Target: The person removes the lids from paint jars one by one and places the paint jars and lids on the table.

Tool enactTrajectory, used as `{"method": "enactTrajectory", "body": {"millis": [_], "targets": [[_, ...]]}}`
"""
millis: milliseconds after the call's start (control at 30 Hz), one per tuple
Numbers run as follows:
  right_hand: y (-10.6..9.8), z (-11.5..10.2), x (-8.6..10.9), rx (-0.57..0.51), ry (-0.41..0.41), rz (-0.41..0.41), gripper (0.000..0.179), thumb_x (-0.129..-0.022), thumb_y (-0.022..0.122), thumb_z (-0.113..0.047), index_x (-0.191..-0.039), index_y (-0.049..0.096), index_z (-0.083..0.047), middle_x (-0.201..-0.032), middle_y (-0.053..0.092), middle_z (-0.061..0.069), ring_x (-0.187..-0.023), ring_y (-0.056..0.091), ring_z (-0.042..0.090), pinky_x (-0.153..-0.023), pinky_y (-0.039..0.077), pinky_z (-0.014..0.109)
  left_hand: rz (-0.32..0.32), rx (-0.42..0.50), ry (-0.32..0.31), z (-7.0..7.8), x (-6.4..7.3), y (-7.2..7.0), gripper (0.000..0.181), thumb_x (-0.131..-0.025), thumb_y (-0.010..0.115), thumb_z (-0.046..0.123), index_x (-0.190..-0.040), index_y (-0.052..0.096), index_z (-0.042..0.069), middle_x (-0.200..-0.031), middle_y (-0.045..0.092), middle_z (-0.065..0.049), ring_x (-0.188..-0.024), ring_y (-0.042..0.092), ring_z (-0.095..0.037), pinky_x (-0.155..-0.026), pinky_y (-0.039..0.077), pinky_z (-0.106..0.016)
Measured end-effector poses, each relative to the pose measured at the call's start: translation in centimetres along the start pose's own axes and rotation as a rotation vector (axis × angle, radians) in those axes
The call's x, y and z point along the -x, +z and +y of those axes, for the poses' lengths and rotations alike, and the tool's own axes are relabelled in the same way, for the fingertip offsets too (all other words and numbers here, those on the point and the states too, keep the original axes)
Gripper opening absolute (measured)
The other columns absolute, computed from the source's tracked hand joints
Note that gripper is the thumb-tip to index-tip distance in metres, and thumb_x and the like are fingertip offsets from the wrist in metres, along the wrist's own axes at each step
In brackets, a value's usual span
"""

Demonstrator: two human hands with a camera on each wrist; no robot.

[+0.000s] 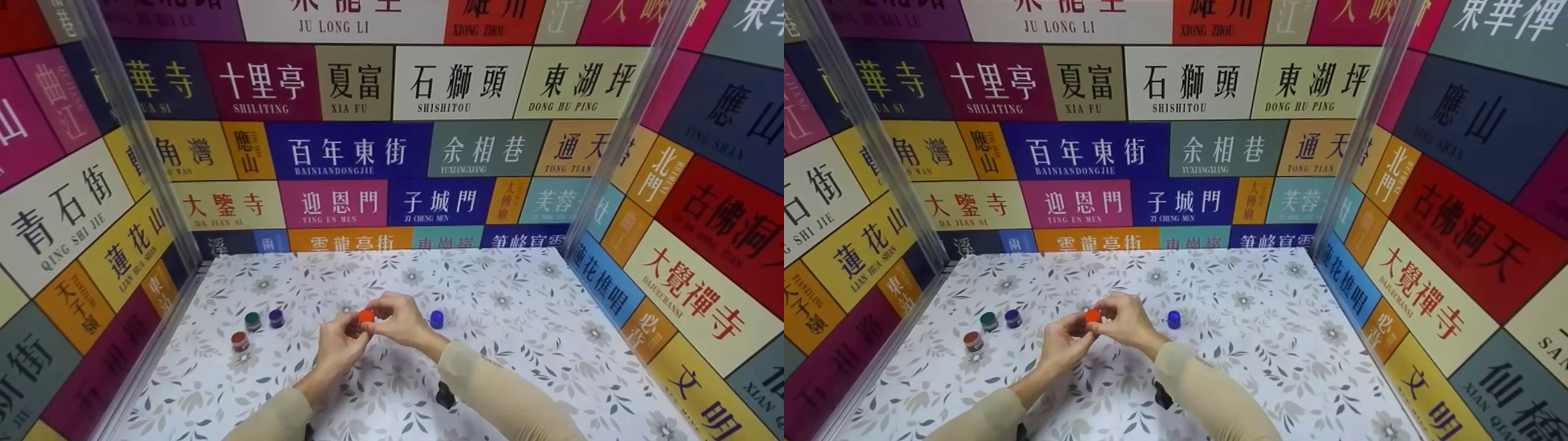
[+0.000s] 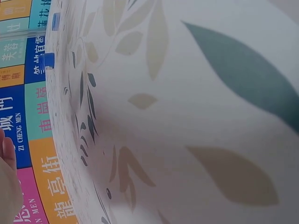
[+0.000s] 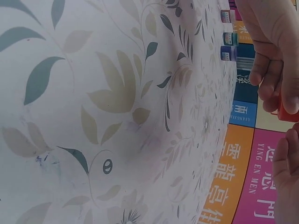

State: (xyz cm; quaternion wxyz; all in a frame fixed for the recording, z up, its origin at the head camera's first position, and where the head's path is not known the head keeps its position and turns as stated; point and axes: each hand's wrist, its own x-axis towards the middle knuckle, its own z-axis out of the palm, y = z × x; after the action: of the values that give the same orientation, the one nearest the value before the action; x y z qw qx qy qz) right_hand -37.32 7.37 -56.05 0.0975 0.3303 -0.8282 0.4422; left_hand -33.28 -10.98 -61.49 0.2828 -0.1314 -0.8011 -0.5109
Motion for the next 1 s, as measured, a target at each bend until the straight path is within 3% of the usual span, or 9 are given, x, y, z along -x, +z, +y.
{"method": "enactTrajectory", "body": {"millis": [233,433,567,767,933,1000], "targets": [[0.06,0.29,0.10,-0.061,-0.017,-0.038,0.025,-0.088,0.090,-0.012,-0.113,0.086,-0.007,-0.100,0.079,0.013,-0.094,0.077,0.028,-0.086,0.069,0.042,-0.015,0.011,0.005,-0.03,0.05,0.05,0.023,-0.084,0.085,0.001,-0.106,0.086,0.005,-0.085,0.084,-0.008,-0.071,0.076,-0.011,-0.067,0.068,-0.037],[-0.06,0.30,0.13,-0.136,0.000,-0.052,0.032,-0.084,0.085,-0.004,-0.117,0.086,-0.005,-0.105,0.079,0.017,-0.099,0.078,0.035,-0.087,0.068,0.055,-0.017,-0.002,0.045,-0.01,0.08,0.19,0.023,-0.085,0.085,0.002,-0.107,0.085,0.003,-0.087,0.085,-0.010,-0.072,0.080,-0.016,-0.067,0.068,-0.036],[0.01,0.48,0.13,-0.142,-0.005,-0.056,0.034,-0.083,0.082,-0.003,-0.116,0.086,-0.005,-0.105,0.079,0.017,-0.099,0.077,0.036,-0.086,0.068,0.055,-0.021,-0.010,0.037,0.04,0.13,0.21,0.024,-0.085,0.086,0.003,-0.109,0.084,0.002,-0.088,0.086,-0.011,-0.073,0.080,-0.017,-0.068,0.068,-0.034],[-0.02,0.51,0.20,-0.124,0.003,-0.060,0.035,-0.083,0.081,-0.004,-0.118,0.086,-0.007,-0.107,0.079,0.014,-0.100,0.076,0.026,-0.087,0.069,0.048,-0.021,-0.008,0.013,0.17,0.22,0.25,0.025,-0.085,0.087,0.003,-0.110,0.084,0.002,-0.089,0.086,-0.011,-0.075,0.080,-0.018,-0.069,0.069,-0.036],[-0.14,0.25,0.37,-0.128,0.025,-0.037,0.040,-0.085,0.090,-0.011,-0.123,0.083,-0.002,-0.107,0.080,0.016,-0.099,0.077,0.030,-0.087,0.069,0.054,-0.010,0.016,-0.031,0.30,0.20,0.26,0.026,-0.085,0.087,0.003,-0.111,0.085,0.003,-0.090,0.086,-0.011,-0.075,0.079,-0.014,-0.071,0.068,-0.033],[-0.14,0.22,0.41,-0.126,0.047,-0.020,0.044,-0.086,0.094,-0.018,-0.124,0.082,-0.001,-0.104,0.079,0.018,-0.095,0.077,0.033,-0.086,0.068,0.050,0.005,0.026,-0.049,0.32,0.16,0.22,0.024,-0.086,0.087,0.004,-0.110,0.085,0.003,-0.090,0.086,-0.011,-0.074,0.078,-0.013,-0.071,0.069,-0.035]]}}
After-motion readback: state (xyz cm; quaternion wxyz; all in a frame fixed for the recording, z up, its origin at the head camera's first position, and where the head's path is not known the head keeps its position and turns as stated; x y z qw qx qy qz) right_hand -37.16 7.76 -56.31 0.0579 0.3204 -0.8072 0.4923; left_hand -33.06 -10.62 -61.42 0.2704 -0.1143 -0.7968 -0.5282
